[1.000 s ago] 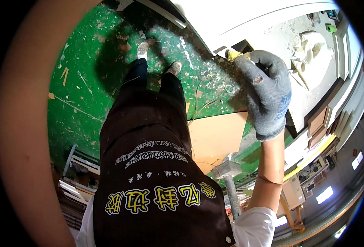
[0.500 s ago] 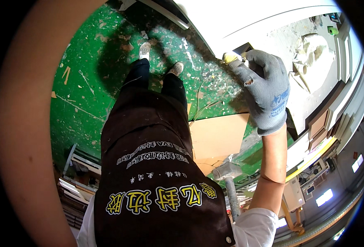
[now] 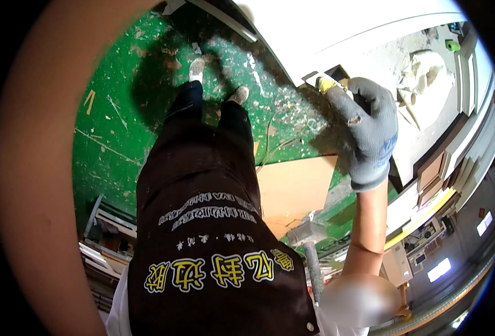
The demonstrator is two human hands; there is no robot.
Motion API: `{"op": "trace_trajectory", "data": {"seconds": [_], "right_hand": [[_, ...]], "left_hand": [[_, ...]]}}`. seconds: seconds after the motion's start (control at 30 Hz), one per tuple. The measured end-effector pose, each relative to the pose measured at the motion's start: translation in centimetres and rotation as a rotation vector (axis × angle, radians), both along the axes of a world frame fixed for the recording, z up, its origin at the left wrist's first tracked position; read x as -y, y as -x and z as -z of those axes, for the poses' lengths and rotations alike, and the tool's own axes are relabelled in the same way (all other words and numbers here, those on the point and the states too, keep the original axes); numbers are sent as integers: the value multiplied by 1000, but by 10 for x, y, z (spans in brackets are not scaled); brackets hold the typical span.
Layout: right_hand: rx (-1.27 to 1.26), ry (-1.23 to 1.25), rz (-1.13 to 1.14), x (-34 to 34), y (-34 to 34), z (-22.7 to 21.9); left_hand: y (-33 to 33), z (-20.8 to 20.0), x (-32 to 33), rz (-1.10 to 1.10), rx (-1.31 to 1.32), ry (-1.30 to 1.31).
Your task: The person trims the edges of a white board using a utility knife, then flips the board to trim the opposite side. They repeat this process on another board, carefully cutting along the edges and removing excess material.
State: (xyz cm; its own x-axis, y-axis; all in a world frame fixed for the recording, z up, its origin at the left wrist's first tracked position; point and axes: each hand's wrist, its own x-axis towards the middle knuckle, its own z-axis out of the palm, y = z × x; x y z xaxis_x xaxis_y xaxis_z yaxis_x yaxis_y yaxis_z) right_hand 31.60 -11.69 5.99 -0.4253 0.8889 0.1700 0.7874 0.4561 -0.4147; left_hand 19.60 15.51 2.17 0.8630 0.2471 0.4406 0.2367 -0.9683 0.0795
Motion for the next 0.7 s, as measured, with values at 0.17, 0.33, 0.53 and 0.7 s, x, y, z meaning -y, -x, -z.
{"op": "trace_trajectory", "data": {"seconds": [0.17, 0.33, 0.53, 0.7], "right_hand": [[39, -27, 7, -5, 6, 8], [95, -15, 3, -9, 9, 3], [127, 20, -18, -7, 8, -1], [125, 19, -18, -5, 8, 0]], "left_hand": [[-1, 6, 6, -8, 40, -9], [-2, 7, 4, 1, 31, -43], [-2, 6, 5, -20, 18, -20], [0, 2, 7, -35, -4, 13]]}}
